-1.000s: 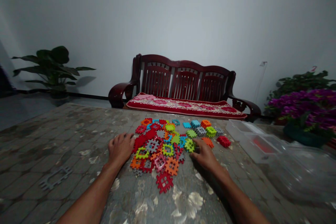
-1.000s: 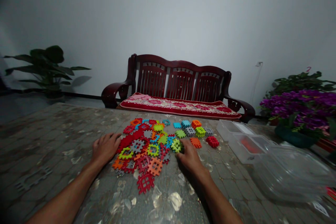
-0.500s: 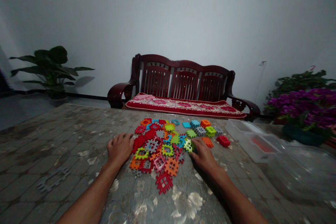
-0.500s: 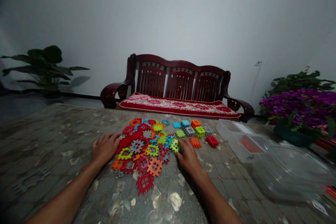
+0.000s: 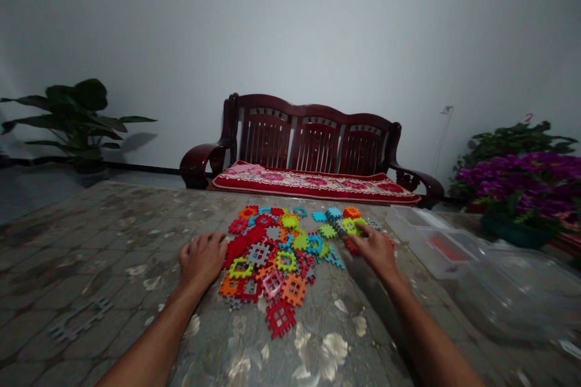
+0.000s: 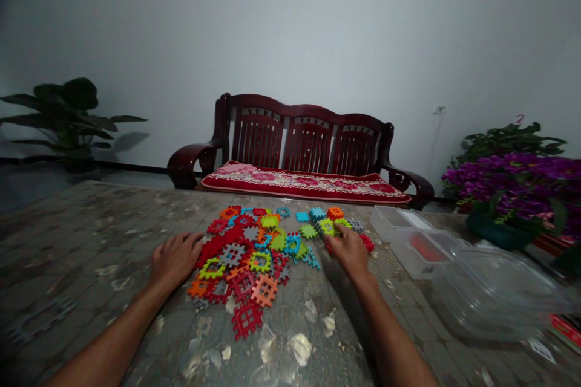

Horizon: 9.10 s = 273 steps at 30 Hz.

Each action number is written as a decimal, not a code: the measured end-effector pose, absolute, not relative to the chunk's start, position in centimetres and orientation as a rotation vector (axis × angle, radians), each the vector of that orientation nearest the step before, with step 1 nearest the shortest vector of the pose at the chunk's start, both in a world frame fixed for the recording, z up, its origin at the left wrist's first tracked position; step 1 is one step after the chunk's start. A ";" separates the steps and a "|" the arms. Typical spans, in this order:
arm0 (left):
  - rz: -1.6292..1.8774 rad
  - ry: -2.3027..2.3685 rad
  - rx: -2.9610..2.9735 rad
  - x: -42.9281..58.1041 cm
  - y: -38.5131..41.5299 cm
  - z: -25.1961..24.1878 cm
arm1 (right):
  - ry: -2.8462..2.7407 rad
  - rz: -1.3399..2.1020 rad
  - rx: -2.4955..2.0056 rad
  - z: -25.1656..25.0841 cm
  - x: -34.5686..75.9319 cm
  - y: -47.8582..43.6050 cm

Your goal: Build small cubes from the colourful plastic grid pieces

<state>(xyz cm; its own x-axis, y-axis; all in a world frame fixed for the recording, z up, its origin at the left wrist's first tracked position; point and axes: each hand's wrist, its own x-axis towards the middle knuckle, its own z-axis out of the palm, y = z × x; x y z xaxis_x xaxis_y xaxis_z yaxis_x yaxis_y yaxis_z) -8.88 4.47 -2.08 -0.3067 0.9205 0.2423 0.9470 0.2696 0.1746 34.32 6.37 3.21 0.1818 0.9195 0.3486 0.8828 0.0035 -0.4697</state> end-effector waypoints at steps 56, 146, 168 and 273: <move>-0.438 -2.426 -1.819 -9.0 4.6 -2.0 | -2.061 0.128 -1.882 1.4 27.8 5.5; -0.475 -2.467 -1.821 -8.4 4.0 -1.1 | -2.066 -0.093 -1.936 2.8 28.2 9.6; -0.497 -2.466 -1.807 -8.5 4.2 -1.3 | -2.228 0.299 -1.538 1.4 25.1 4.7; -0.492 -2.433 -1.798 -8.5 4.0 -1.4 | -2.093 0.439 -1.899 2.8 20.5 6.7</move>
